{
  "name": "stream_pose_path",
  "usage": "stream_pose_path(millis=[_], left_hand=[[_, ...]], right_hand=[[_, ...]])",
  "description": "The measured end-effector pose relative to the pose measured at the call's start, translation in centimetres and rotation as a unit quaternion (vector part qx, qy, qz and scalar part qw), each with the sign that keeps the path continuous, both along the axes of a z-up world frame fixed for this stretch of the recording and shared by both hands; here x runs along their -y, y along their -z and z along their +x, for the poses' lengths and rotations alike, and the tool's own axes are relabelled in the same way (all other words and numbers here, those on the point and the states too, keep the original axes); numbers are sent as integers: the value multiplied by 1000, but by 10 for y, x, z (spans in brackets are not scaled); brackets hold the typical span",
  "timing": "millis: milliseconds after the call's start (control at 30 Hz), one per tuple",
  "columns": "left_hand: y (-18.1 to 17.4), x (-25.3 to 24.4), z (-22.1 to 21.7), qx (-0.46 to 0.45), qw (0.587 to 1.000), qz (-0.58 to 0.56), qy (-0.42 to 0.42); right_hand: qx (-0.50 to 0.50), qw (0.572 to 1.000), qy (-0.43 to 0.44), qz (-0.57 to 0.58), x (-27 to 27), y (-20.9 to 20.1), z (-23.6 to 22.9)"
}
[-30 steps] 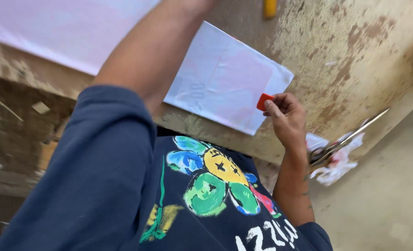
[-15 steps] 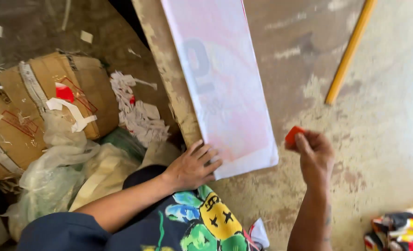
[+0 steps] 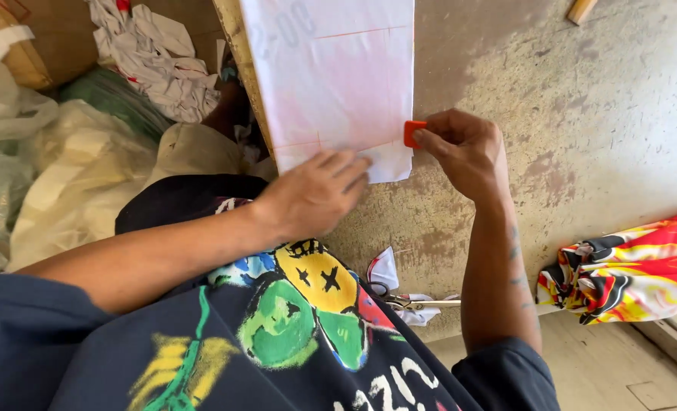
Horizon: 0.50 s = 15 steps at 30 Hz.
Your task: The person marks a white fabric piece with a red chalk and ruler, then cuts it into a specific shape using scissors. They then place a patterned fabric on the table, mark it, and cut it to match the shape of the first piece.
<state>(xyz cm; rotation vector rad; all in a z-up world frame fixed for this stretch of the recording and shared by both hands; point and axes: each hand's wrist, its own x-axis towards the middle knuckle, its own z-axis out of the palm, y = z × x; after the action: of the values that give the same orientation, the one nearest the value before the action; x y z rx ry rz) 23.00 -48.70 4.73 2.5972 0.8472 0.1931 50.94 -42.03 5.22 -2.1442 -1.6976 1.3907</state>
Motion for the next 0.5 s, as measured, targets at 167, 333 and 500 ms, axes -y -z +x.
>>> stream_pose_path(millis=[167, 333, 500], left_hand=[[13, 10, 58, -44, 999, -13, -1], [25, 24, 73, -63, 998, 28, -3], [22, 19, 74, -70, 997, 6, 12]], right_hand=[[22, 997, -71, 4, -19, -6, -7], [9, 993, -118, -7, -30, -10, -17], [9, 990, -137, 20, -30, -8, -21]])
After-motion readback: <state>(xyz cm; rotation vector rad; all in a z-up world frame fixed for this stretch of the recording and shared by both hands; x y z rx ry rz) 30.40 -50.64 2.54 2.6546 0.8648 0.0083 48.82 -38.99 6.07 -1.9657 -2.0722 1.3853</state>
